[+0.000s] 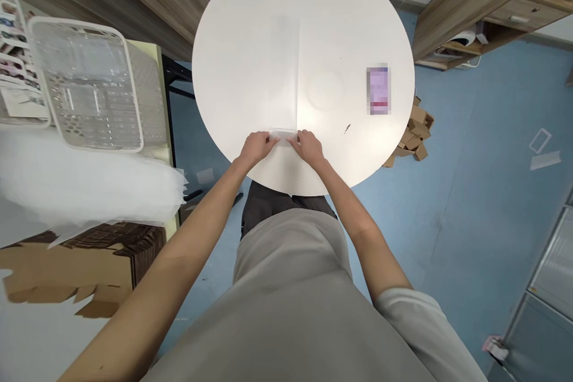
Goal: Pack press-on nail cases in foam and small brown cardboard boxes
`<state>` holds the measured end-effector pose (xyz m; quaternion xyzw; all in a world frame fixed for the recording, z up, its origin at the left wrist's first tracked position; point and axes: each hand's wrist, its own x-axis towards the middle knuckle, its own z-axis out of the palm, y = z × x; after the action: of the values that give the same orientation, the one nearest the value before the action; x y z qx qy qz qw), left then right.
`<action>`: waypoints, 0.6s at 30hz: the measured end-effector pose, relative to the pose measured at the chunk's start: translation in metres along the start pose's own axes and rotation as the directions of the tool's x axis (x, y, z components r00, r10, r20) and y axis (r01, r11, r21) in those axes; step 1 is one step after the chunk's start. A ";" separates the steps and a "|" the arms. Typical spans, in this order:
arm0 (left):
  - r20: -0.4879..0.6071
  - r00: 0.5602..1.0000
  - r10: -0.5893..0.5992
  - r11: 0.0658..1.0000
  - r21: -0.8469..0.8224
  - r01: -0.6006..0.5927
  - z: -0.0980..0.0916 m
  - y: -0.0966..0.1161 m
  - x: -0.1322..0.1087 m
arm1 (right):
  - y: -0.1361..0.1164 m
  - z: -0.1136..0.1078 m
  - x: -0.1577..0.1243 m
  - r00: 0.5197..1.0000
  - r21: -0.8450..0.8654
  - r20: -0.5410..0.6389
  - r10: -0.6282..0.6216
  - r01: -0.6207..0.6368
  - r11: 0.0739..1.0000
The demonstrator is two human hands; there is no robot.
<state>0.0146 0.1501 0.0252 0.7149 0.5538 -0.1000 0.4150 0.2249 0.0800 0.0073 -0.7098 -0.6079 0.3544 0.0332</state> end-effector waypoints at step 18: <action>-0.057 0.888 0.456 0.883 0.155 -0.443 0.014 -0.002 0.005 | 0.000 0.007 0.000 0.941 -0.054 -0.004 -0.339 0.338 0.940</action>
<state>0.0187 0.1439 0.0124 0.8545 0.3831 -0.0061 0.3506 0.2207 0.0776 0.0020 -0.5977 -0.7296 0.3228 0.0790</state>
